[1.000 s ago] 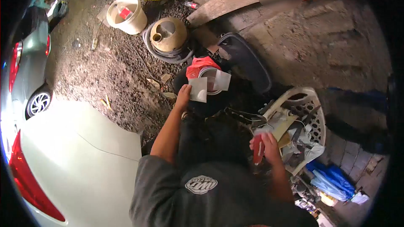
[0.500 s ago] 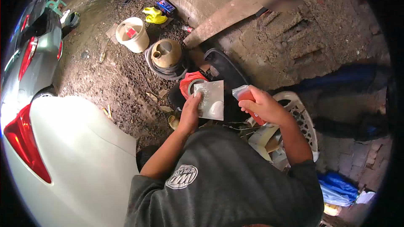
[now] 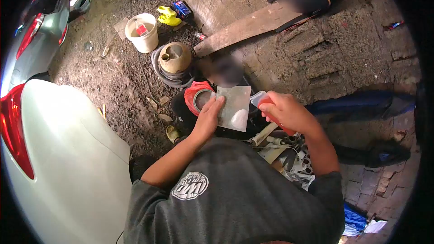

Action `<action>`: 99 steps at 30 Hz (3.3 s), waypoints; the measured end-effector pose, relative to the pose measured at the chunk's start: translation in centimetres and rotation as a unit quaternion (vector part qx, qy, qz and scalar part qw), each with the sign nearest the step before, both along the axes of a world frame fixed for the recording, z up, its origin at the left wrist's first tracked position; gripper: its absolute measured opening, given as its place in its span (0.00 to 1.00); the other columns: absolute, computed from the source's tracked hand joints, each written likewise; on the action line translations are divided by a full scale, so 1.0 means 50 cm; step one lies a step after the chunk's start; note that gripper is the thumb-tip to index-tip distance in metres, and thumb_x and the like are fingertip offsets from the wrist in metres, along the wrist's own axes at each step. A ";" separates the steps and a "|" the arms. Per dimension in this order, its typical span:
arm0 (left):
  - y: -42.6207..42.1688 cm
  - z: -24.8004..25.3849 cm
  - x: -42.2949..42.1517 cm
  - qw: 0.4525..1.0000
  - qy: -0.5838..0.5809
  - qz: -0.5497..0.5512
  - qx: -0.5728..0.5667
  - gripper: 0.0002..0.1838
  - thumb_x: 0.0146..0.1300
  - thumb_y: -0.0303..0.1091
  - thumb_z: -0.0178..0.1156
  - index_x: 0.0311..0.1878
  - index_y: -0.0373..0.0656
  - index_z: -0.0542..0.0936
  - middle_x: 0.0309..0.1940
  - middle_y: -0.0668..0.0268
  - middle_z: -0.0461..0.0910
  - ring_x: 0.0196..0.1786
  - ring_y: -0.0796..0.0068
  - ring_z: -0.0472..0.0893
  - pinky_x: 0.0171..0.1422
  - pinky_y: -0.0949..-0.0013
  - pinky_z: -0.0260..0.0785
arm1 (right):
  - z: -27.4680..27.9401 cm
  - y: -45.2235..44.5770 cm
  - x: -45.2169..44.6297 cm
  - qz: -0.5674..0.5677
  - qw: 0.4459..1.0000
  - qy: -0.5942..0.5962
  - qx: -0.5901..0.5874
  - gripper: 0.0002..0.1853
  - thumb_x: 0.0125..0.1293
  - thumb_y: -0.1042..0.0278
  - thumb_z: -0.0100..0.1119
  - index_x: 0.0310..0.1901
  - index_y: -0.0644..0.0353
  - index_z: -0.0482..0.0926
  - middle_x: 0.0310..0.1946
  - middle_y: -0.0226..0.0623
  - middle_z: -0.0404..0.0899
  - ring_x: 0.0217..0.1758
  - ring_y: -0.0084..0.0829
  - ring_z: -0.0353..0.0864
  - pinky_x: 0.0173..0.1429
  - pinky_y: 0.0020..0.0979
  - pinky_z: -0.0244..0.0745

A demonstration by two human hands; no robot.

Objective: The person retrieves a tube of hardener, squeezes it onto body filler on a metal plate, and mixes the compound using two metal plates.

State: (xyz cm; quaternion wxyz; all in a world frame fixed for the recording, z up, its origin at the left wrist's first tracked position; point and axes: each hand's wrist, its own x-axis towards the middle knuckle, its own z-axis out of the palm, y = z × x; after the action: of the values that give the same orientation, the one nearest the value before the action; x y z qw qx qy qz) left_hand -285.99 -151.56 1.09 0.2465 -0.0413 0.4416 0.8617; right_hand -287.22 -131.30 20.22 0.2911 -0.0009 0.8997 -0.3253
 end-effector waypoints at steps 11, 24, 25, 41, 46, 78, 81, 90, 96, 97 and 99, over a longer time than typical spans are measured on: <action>0.001 0.073 0.010 0.999 0.005 0.027 0.036 0.21 0.81 0.44 0.48 0.63 0.37 0.76 0.53 0.67 0.81 0.55 0.78 0.78 0.63 0.71 0.67 | 0.004 0.011 0.013 0.032 0.997 0.067 0.003 0.13 0.77 0.64 0.57 0.46 0.69 0.79 0.29 0.42 0.83 0.30 0.30 0.84 0.38 0.34 0.79; 0.011 0.087 0.028 0.997 0.039 0.040 0.052 0.19 0.82 0.41 0.47 0.62 0.37 0.76 0.50 0.68 0.81 0.52 0.80 0.78 0.60 0.72 0.68 | 0.027 0.006 0.034 0.073 0.992 0.105 0.008 0.12 0.76 0.64 0.58 0.42 0.68 0.77 0.28 0.44 0.83 0.30 0.35 0.85 0.36 0.37 0.77; 0.010 0.086 0.029 0.997 0.042 0.035 0.053 0.20 0.82 0.41 0.48 0.64 0.37 0.76 0.52 0.67 0.81 0.54 0.79 0.78 0.62 0.72 0.68 | 0.027 0.005 0.036 0.072 0.992 0.106 0.005 0.12 0.76 0.64 0.58 0.42 0.68 0.77 0.28 0.45 0.83 0.30 0.36 0.85 0.36 0.37 0.77; 0.007 0.101 0.041 0.996 0.070 0.044 0.035 0.19 0.82 0.41 0.47 0.63 0.36 0.77 0.51 0.68 0.82 0.52 0.81 0.78 0.61 0.73 0.68 | 0.036 0.003 0.043 0.094 0.987 0.123 0.047 0.12 0.74 0.63 0.59 0.44 0.66 0.78 0.30 0.51 0.83 0.33 0.49 0.85 0.37 0.44 0.76; 0.006 0.097 0.042 0.996 0.071 0.044 0.037 0.19 0.82 0.41 0.48 0.63 0.38 0.77 0.51 0.69 0.81 0.51 0.80 0.78 0.60 0.72 0.69 | 0.035 -0.001 0.044 0.109 0.981 0.148 0.063 0.12 0.73 0.63 0.60 0.43 0.66 0.78 0.32 0.55 0.82 0.38 0.57 0.83 0.40 0.48 0.75; 0.022 0.094 0.052 1.000 -0.008 0.009 -0.024 0.19 0.81 0.44 0.50 0.59 0.37 0.78 0.48 0.68 0.81 0.50 0.79 0.77 0.57 0.71 0.69 | 0.064 0.032 0.057 0.052 0.953 0.286 0.081 0.11 0.70 0.64 0.60 0.42 0.65 0.81 0.33 0.50 0.85 0.38 0.50 0.86 0.42 0.46 0.78; 0.014 0.055 0.041 0.992 0.015 0.026 -0.121 0.23 0.79 0.47 0.50 0.62 0.37 0.76 0.53 0.62 0.81 0.52 0.70 0.81 0.61 0.64 0.73 | 0.083 0.063 0.076 -0.058 0.963 0.262 -0.016 0.13 0.74 0.65 0.58 0.51 0.65 0.83 0.34 0.37 0.86 0.37 0.24 0.85 0.43 0.30 0.79; -0.058 0.046 0.012 0.987 -0.014 0.152 -0.047 0.31 0.79 0.51 0.49 0.73 0.37 0.67 0.65 0.55 0.76 0.67 0.56 0.77 0.74 0.51 0.67 | -0.220 0.258 0.150 -0.307 0.925 0.121 -0.190 0.14 0.78 0.67 0.51 0.59 0.61 0.77 0.43 0.32 0.81 0.41 0.21 0.79 0.48 0.28 0.76; -0.070 -0.056 0.046 0.959 -0.113 0.237 -0.108 0.26 0.78 0.48 0.54 0.67 0.38 0.71 0.62 0.53 0.76 0.64 0.57 0.77 0.71 0.53 0.69 | -0.712 0.288 0.204 -0.318 0.934 -0.076 -0.146 0.17 0.74 0.62 0.53 0.57 0.63 0.78 0.38 0.36 0.81 0.38 0.27 0.80 0.44 0.35 0.78; -0.064 -0.079 0.051 0.958 -0.114 0.234 -0.118 0.25 0.78 0.47 0.54 0.66 0.37 0.72 0.61 0.53 0.76 0.63 0.57 0.77 0.70 0.53 0.69 | -0.818 0.276 0.226 -0.337 0.925 -0.045 -0.171 0.17 0.75 0.61 0.52 0.56 0.64 0.78 0.39 0.36 0.82 0.39 0.26 0.81 0.43 0.34 0.77; -0.087 -0.162 0.095 0.938 -0.066 0.189 -0.283 0.24 0.79 0.46 0.53 0.65 0.34 0.71 0.59 0.51 0.76 0.59 0.56 0.78 0.68 0.54 0.70 | -0.947 0.265 0.222 -0.369 0.912 -0.089 -0.156 0.14 0.75 0.61 0.54 0.52 0.61 0.78 0.39 0.35 0.81 0.43 0.27 0.80 0.48 0.35 0.76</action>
State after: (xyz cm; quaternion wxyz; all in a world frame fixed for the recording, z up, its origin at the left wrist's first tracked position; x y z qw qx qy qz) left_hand -281.23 -155.91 -7.01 0.0860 -0.2484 0.6339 0.7274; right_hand -276.11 -118.04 -27.13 0.2255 0.3144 0.7446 -0.5440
